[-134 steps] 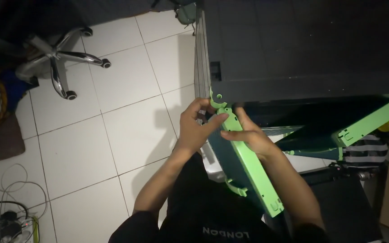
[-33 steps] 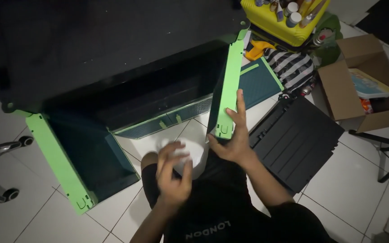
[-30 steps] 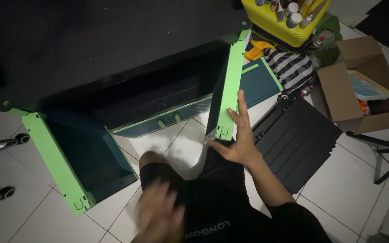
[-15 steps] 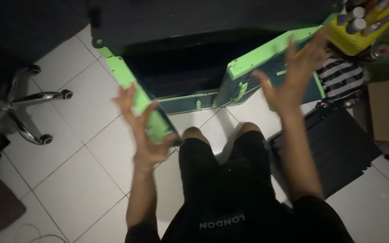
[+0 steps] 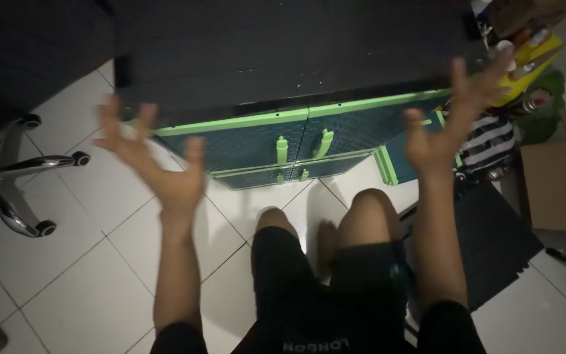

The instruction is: The person assembles a stackable storage unit by connecting black plastic panels and green plastic frames. They sit on the floor, aligning the panels and snapping the frames into place to form a box-like structure.

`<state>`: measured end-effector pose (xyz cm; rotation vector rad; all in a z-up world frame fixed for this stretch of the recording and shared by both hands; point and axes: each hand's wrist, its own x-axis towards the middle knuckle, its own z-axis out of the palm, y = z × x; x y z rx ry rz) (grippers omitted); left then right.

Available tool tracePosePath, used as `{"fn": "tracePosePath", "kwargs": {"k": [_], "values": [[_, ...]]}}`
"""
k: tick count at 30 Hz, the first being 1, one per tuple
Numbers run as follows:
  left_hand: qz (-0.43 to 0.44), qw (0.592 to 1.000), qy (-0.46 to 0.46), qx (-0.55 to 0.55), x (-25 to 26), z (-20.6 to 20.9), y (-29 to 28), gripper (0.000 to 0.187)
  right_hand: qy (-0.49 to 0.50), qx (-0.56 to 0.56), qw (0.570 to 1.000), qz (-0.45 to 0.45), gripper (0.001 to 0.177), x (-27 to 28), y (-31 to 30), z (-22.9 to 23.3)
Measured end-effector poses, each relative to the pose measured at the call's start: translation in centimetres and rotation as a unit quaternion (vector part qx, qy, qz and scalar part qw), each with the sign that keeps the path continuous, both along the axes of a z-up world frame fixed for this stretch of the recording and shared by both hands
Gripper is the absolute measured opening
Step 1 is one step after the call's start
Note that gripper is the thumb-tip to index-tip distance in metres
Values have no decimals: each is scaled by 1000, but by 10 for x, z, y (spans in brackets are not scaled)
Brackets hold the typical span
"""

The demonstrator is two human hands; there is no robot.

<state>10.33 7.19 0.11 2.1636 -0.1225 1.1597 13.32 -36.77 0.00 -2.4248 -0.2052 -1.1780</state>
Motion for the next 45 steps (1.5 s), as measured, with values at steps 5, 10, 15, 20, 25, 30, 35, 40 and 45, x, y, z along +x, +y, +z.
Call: {"fn": "tracePosePath", "kwargs": {"k": [5,10,15,20,25,30,35,40,45], "values": [[-16,956,-4,-293,17,5,12,46,-62,177,981,58,50,15,-12,15],[15,913,177,-367,40,40,15,54,148,219,964,28,61,31,-16,69],[60,846,360,-390,46,85,30,55,385,292,875,-36,76,58,-22,123],[164,750,525,-367,96,103,48,68,548,169,800,-177,87,96,-40,110],[270,779,495,-274,102,111,19,57,445,88,879,-146,84,94,-52,85],[286,750,529,-275,95,131,-1,49,472,114,863,-139,80,94,-54,95],[253,772,461,-357,74,97,1,41,388,21,909,-149,56,106,-44,120],[251,745,438,-436,45,52,-15,35,251,143,940,182,47,122,71,158],[212,712,438,-506,28,23,-24,33,390,-36,868,306,61,74,284,180]]}}
